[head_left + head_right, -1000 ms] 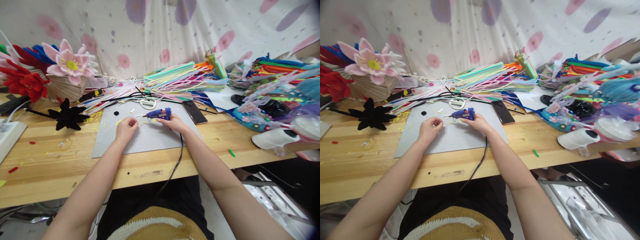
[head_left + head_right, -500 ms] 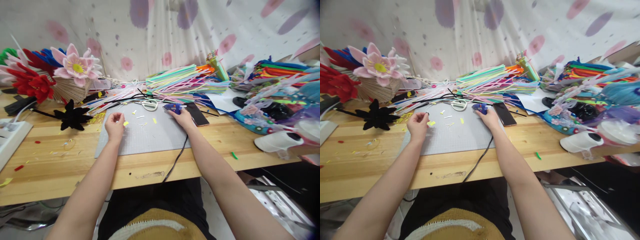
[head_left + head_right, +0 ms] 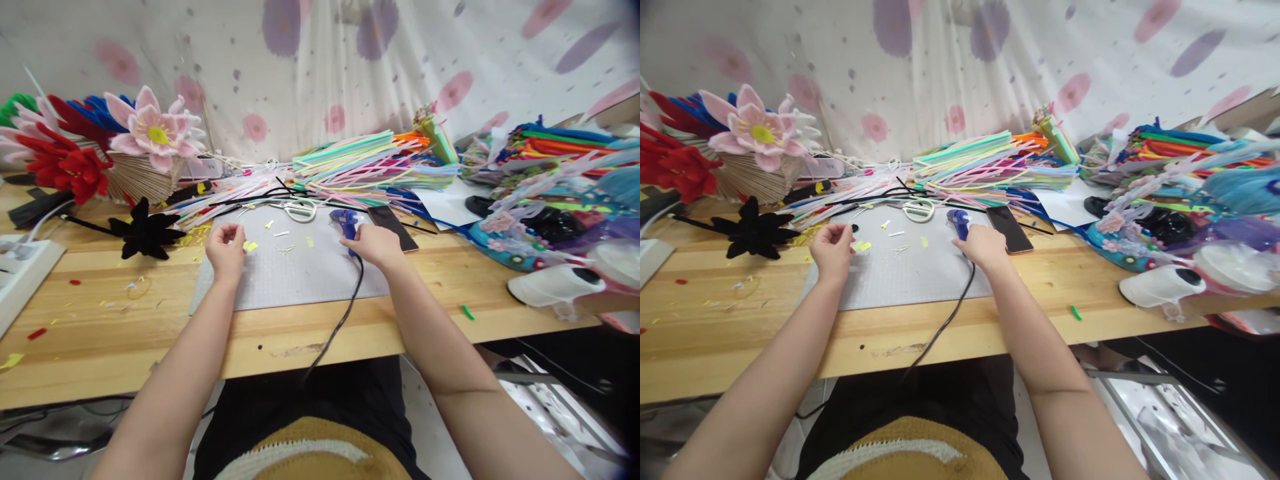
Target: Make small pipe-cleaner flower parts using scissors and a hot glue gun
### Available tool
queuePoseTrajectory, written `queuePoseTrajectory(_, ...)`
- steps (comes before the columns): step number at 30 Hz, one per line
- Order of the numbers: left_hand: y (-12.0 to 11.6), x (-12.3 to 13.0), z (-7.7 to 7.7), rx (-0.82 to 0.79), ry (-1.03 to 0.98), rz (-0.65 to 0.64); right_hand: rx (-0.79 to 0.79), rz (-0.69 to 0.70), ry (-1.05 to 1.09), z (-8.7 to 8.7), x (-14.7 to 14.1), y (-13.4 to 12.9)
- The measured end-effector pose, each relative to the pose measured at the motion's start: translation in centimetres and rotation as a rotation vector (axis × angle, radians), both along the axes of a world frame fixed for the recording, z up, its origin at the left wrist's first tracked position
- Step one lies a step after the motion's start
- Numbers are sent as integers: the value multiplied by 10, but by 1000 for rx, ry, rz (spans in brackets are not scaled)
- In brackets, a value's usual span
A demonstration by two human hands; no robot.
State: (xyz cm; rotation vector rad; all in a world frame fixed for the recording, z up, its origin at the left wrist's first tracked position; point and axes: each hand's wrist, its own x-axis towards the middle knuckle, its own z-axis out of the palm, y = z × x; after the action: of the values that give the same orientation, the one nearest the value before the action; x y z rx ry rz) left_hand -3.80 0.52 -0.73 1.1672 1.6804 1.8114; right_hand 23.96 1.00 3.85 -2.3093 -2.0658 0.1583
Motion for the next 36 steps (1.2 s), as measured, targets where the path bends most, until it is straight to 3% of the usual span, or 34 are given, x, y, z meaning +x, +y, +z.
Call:
queuePoseTrajectory(6, -6, 10, -1, -61, 111, -75, 31, -12, -44, 1, -12, -3)
queuePoseTrajectory(9, -7, 12, -2, -72, 136, -93, 36, 84, 25, 0, -20, -5)
queuePoseTrajectory(13, -7, 14, -5, -76, 235, -155, 12, 234, 230, -14, -44, 1)
queuePoseTrajectory(19, -8, 15, -10, -124, 327, -224, 33, 234, 300, -37, -73, 15)
queuePoseTrajectory(31, -9, 18, -9, -112, 356, -241, 107, 254, 345, -42, -75, 12)
queuePoseTrajectory(36, -10, 18, -9, -118, 372, -242, 134, 242, 461, -45, -73, 11)
